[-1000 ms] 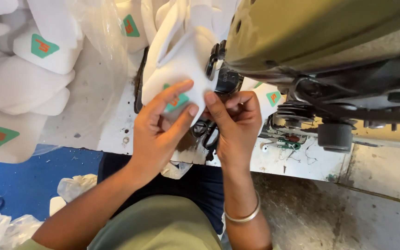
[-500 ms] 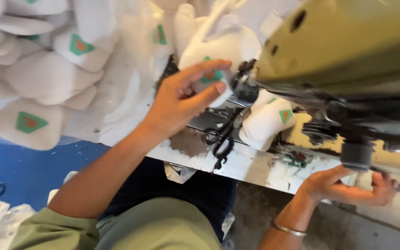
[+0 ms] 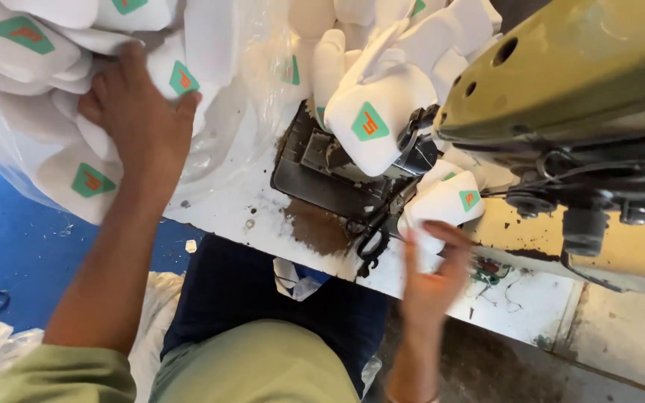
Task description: The person operates a sewing machine to stitch white slipper uppers. They pick up individual slipper pieces from a pile, position them under the machine's needle, and guide them through the sewing process. The person then removes the stitched items and places them on a growing stack of finished products.
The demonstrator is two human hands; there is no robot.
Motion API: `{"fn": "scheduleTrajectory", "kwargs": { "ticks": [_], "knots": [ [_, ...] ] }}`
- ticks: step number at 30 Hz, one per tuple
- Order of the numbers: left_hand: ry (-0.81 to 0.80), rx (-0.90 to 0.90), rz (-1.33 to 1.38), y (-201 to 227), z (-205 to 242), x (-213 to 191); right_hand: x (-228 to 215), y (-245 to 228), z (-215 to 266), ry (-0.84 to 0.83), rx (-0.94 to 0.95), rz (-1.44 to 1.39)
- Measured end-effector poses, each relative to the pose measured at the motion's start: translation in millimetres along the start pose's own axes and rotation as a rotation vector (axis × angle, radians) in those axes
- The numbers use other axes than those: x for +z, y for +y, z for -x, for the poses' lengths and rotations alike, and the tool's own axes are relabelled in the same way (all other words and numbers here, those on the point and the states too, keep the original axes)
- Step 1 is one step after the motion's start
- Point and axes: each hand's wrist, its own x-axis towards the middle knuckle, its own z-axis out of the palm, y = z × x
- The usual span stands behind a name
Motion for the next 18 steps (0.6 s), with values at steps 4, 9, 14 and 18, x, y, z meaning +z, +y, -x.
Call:
{"fn": "scheduleTrajectory", "kwargs": {
  "ticks": [4, 9, 14, 18],
  "knots": [
    [0.144, -0.054, 0.402, 19.2, 26.0, -34.5, 42.6, -52.7, 17.3, -0.329, 0.2, 0.206],
    [0.17, -0.083, 1.039, 34.1, 62.1, -74.2, 54.0, -76.0, 19.5, -0.485, 0.189, 0.081],
    [-0.35, -0.304, 1.55, 86.3, 83.4, -97.2, 50.5, -65.3, 24.1, -0.574, 0.729, -0.676],
    [-0.419, -0.363, 1.601, 112.6, 105.7, -86.6, 39.0, -45.6, 38.8, -0.504, 0.798, -0.67]
  ]
}}
